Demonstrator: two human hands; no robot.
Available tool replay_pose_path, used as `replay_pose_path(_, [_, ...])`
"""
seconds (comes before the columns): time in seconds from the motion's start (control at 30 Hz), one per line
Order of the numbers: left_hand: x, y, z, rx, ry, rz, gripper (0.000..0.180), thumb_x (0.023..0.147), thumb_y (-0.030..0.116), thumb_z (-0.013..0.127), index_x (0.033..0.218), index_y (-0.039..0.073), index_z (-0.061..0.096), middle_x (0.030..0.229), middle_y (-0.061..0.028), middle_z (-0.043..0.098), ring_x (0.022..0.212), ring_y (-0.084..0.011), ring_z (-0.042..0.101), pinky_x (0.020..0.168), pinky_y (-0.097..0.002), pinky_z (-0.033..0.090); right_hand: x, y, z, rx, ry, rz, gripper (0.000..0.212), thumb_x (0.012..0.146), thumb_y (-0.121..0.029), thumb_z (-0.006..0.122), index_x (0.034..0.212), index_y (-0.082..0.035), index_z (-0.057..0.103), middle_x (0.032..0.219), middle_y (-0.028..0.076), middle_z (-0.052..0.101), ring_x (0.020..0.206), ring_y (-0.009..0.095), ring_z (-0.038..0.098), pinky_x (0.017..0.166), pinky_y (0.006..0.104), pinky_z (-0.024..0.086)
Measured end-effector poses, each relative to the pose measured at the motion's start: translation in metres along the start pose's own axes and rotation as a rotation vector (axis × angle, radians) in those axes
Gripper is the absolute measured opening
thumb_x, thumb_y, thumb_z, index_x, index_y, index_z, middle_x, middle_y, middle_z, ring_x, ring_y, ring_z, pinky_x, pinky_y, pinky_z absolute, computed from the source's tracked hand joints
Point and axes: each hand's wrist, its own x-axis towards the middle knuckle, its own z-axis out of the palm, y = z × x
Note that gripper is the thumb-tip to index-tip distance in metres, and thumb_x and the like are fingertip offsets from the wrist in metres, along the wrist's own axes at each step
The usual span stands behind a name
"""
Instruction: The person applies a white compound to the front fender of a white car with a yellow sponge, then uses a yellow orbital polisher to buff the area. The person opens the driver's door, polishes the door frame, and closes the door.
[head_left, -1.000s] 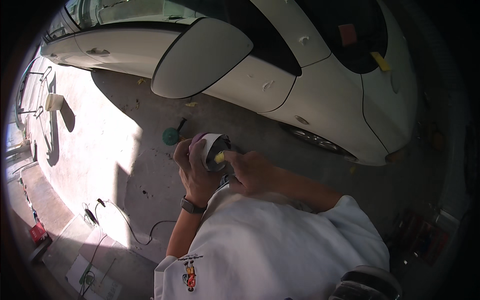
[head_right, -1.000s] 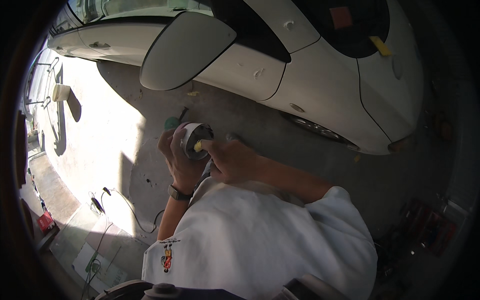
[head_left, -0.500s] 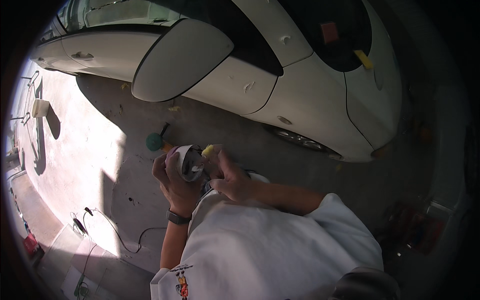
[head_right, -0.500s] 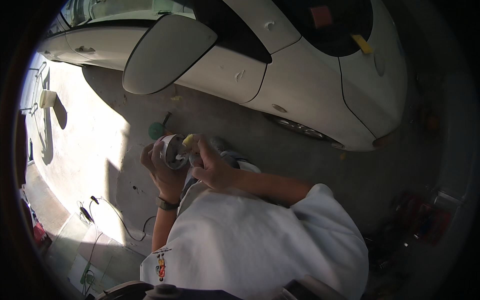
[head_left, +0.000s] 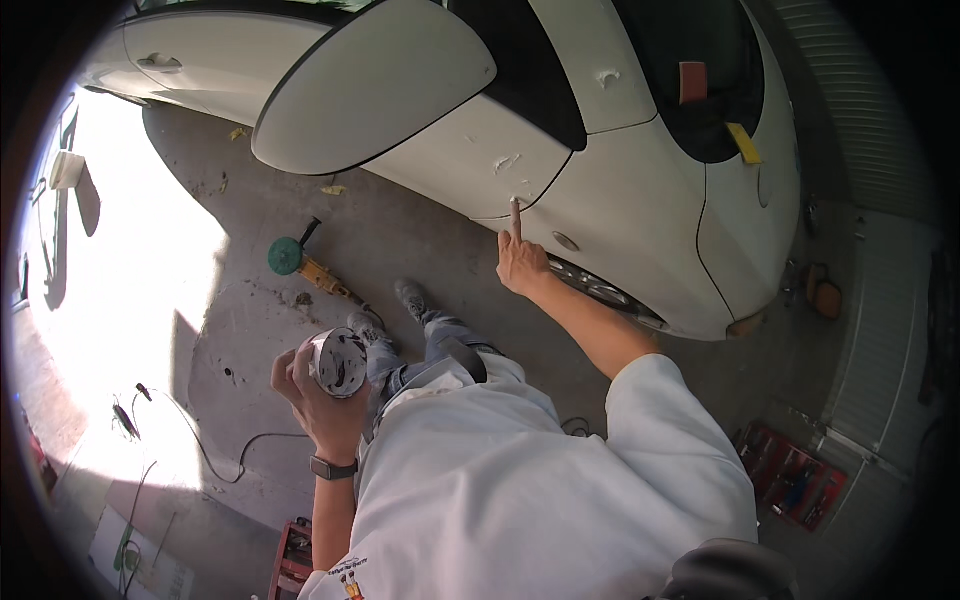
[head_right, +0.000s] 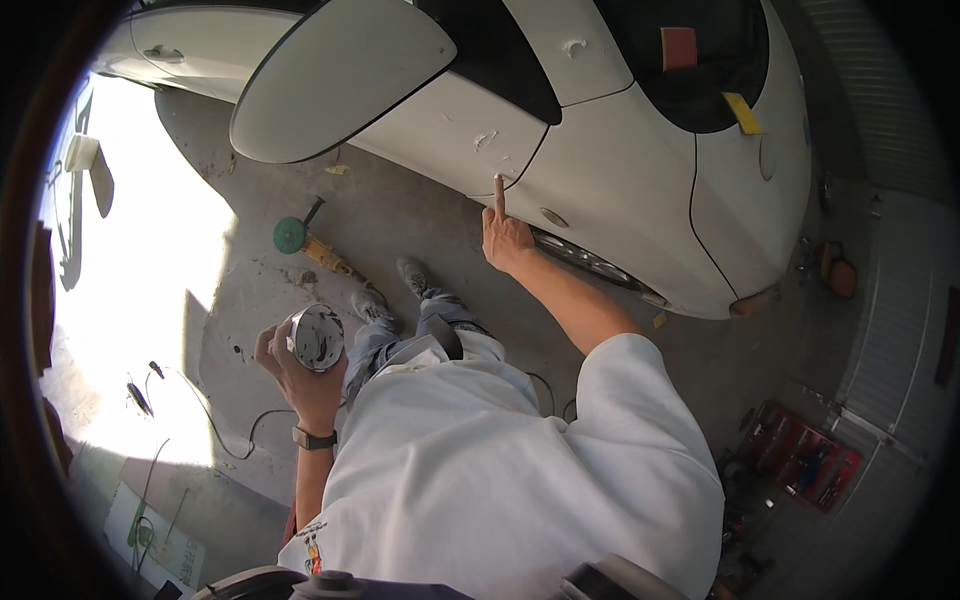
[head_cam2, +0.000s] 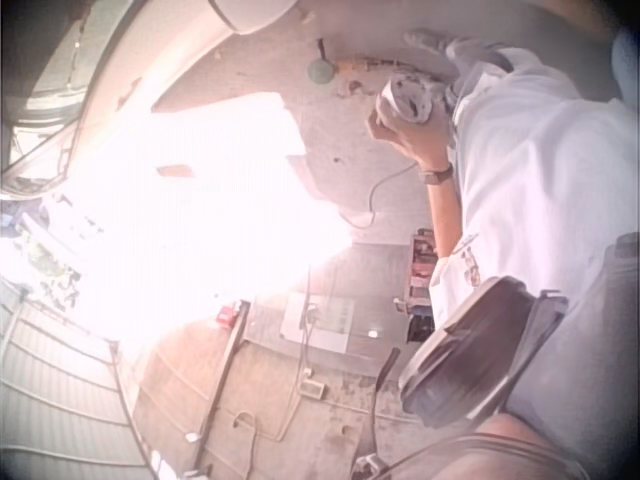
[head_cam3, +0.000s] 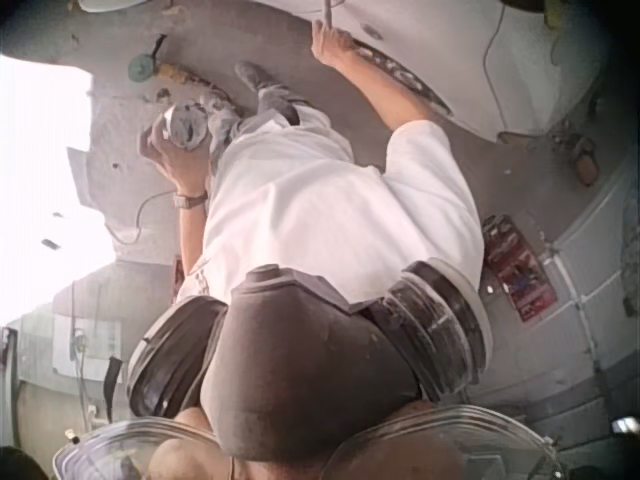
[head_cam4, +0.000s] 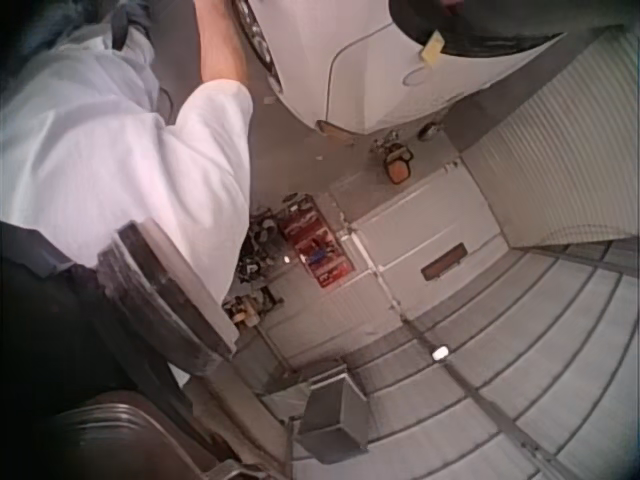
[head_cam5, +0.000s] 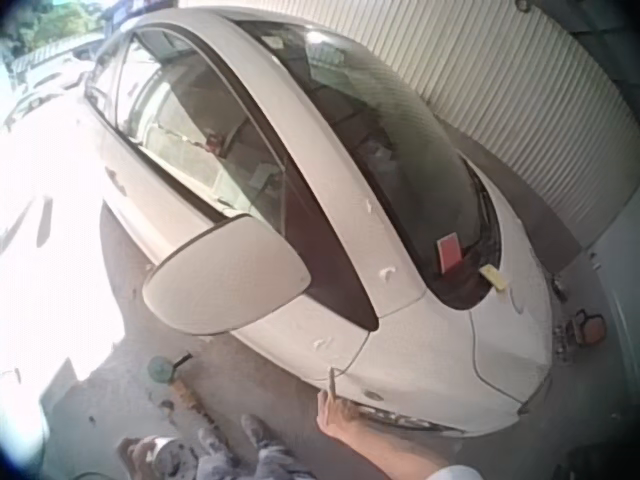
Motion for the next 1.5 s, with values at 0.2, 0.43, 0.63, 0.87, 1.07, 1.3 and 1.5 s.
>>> replay_pose_path(0.2, [0.002,0.002,0.002,0.042,-0.014,0.029,0.09,0.059,0.004,0.085,0.141,0.015,0.05,0.135,-0.0152,0.043,0.123,-0.0377,0.053,0.096,-0.0497,0.053,-0.005,-0.006,-0.023,0.189,0.383,0.204,0.039,0.088,-0.019,0.067,0.113,0.008,0.052,0.164,0.044,0.0,0.088,0.038,0.077,0.072,0.0409,0.065])
replay_pose_path(0.43, [0.032,0.02,0.009,0.013,-0.012,0.176,0.09,0.06,0.003,0.085,0.141,0.015,0.049,0.136,-0.0151,0.043,0.124,-0.0371,0.053,0.095,-0.0502,0.054,-0.025,-0.022,-0.051,0.269,0.192,0.07,0.035,0.086,-0.021,0.068,0.106,0.003,0.052,0.165,0.043,0.009,0.069,0.037,0.075,0.056,0.041,0.061])
replay_pose_path(0.63, [0.048,0.037,0.008,-0.035,-0.093,0.247,0.092,0.058,0.003,0.087,0.14,0.013,0.049,0.135,-0.0158,0.043,0.126,-0.0378,0.052,0.098,-0.0493,0.055,0.005,-0.012,-0.075,0.086,0.367,0.077,0.034,0.088,-0.022,0.069,0.105,0.002,0.051,0.165,0.041,0.014,0.067,0.031,0.074,0.056,0.0376,0.061])
replay_pose_path(0.87, [0.051,0.024,-0.002,0.002,-0.069,0.223,0.093,0.058,0.005,0.091,0.14,0.014,0.048,0.134,-0.0166,0.044,0.126,-0.0392,0.051,0.098,-0.0496,0.055,0.023,-0.05,-0.06,0.185,0.279,0.063,0.035,0.091,-0.019,0.066,0.113,0.005,0.052,0.164,0.039,0.018,0.069,0.03,0.073,0.062,0.0418,0.062])
replay_pose_path(1.07, [0.053,-0.019,-0.013,-0.045,-0.075,0.227,0.09,0.06,0.009,0.092,0.139,0.013,0.049,0.132,-0.0171,0.044,0.125,-0.0399,0.051,0.097,-0.0514,0.054,0.065,-0.083,-0.087,0.25,0.652,-0.111,0.036,0.091,-0.018,0.065,0.119,0.002,0.054,0.164,0.036,0.026,0.066,0.028,0.07,0.056,0.0397,0.058])
replay_pose_path(1.3, [0.079,-0.106,-0.057,-0.141,-0.129,0.292,0.086,0.062,0.009,0.089,0.138,0.012,0.049,0.131,-0.0182,0.045,0.126,-0.041,0.05,0.096,-0.0522,0.054,0.097,-0.115,-0.105,0.133,0.326,0.114,0.043,0.09,-0.023,0.066,0.121,0.004,0.054,0.161,0.036,0.03,0.083,0.031,0.074,0.062,0.0413,0.061])
replay_pose_path(1.5, [0.097,-0.199,-0.098,-0.139,-0.21,0.323,0.086,0.062,0.008,0.088,0.138,0.012,0.049,0.133,-0.0188,0.043,0.125,-0.0418,0.05,0.096,-0.0523,0.054,0.054,-0.162,-0.121,0.273,0.049,0.391,0.036,0.09,-0.015,0.069,0.119,0.005,0.058,0.169,0.035,0.01,0.099,0.04,0.074,0.078,0.0485,0.061])
